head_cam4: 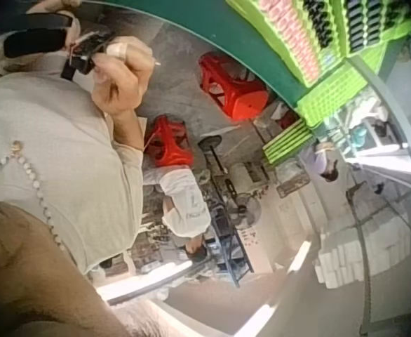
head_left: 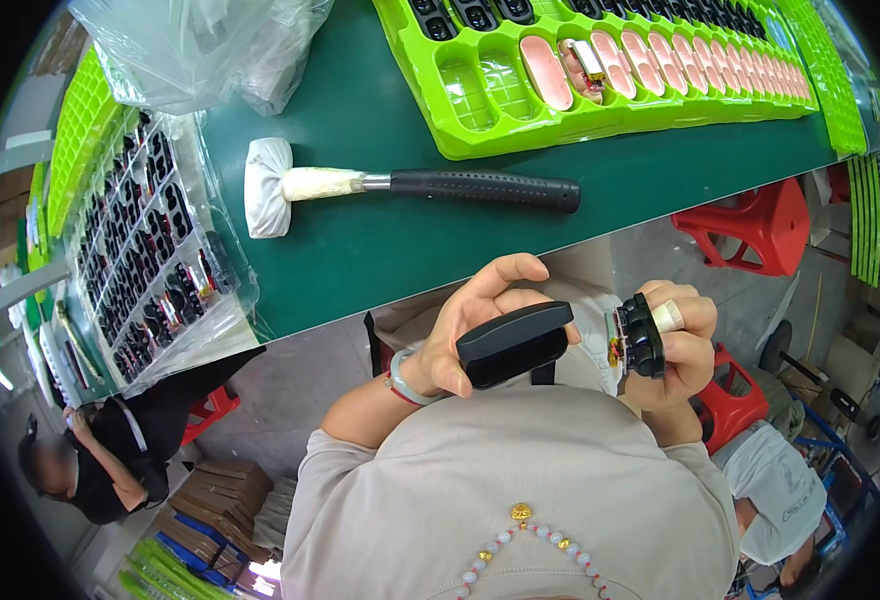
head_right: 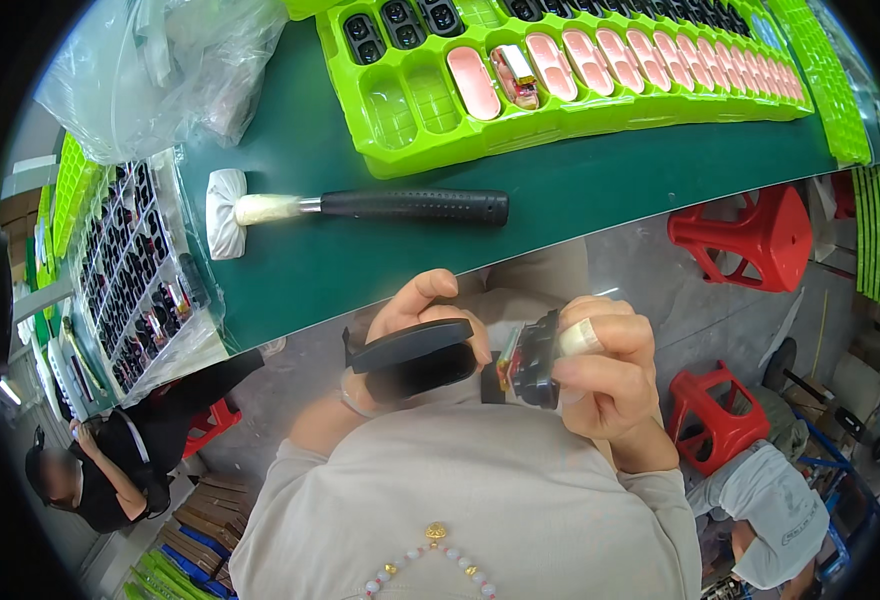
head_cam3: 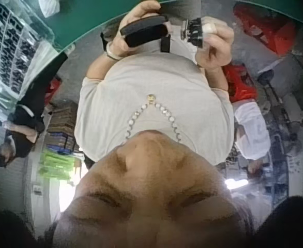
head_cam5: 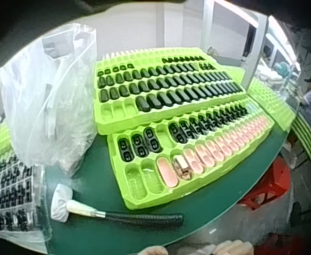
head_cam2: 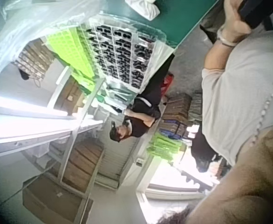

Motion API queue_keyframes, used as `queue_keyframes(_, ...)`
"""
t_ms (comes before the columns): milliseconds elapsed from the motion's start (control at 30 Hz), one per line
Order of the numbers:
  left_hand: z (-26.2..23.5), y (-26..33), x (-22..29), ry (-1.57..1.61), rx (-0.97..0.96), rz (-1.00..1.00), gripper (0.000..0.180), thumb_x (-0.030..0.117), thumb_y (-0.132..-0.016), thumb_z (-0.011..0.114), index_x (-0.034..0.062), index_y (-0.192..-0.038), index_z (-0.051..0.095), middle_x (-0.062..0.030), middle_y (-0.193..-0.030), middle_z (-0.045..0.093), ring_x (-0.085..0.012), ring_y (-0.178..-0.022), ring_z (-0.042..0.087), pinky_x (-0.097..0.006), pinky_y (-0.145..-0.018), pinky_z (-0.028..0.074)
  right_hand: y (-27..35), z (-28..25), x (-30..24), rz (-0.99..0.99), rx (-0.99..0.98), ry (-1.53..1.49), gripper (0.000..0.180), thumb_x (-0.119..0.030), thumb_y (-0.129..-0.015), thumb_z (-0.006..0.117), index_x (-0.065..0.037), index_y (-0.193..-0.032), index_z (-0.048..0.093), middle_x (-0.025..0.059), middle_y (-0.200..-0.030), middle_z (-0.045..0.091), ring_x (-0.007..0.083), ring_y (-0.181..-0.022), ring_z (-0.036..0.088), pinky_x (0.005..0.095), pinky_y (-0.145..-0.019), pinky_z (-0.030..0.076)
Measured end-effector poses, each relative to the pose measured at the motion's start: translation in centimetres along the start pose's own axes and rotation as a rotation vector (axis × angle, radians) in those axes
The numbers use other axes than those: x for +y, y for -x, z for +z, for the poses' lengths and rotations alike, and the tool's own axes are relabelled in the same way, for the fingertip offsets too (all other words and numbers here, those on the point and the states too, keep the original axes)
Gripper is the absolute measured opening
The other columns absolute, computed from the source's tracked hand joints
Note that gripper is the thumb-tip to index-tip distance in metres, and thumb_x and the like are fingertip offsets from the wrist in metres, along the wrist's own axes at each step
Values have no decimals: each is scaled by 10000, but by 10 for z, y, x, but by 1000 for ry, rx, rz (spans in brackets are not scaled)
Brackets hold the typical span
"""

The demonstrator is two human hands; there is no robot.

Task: The person assembles small black electronic devices at a factory workstation. They pick up a black casing, insert a battery and a circuit board, and close the unit. The person then uses a white rubber mallet to tap the device, likely to secure the casing, before placing it into a green plastic tray. This process is repeated for multiple units.

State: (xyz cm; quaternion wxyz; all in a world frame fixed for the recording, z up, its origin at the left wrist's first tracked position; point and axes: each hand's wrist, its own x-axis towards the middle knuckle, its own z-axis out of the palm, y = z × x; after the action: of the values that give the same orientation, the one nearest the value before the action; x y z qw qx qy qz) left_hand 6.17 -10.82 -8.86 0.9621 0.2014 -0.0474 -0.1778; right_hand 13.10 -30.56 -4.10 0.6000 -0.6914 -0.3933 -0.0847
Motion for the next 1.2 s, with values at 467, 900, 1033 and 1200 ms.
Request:
queue_keyframes(467, 4, -1, -4, 103, 85, -14, 1040, 352, -536, 868, 57, -1323, 255, -221, -1172, 549, -275, -1112, 541, -356, -972, 400, -25, 9, -26, -295, -218, 255, 364, -67, -587, 726, -80, -944, 660, 45, -932, 516, 188, -803, 548, 307, -667, 433)
queue_keyframes(900, 13, -2, 2, 77, 116, -5, 1039, 322, -552, 897, 52, -1325, 258, -163, -1130, 556, -265, -1081, 541, -352, -935, 423, -24, 18, -25, -223, -348, 314, 380, -90, -597, 696, -66, -975, 674, 42, -926, 528, 174, -778, 539, 295, -638, 379)
queue_keyframes(1033, 11, -2, 0, 30, 127, -32, 1068, 349, -540, 898, 52, -1333, 248, -168, -1152, 551, -248, -1090, 539, -345, -945, 413, -30, 12, -28, -177, -436, 333, 395, -95, -591, 697, -62, -985, 672, 42, -910, 524, 176, -745, 535, 297, -620, 373)
queue_keyframes(1200, 8, -2, -2, 14, 109, -23, 1009, 273, -525, 865, 62, -1320, 281, -174, -1209, 533, -240, -1123, 537, -341, -978, 412, -33, 11, -29, -188, -454, 379, 409, -95, -596, 697, -57, -1002, 668, 36, -896, 523, 169, -737, 533, 295, -616, 371)
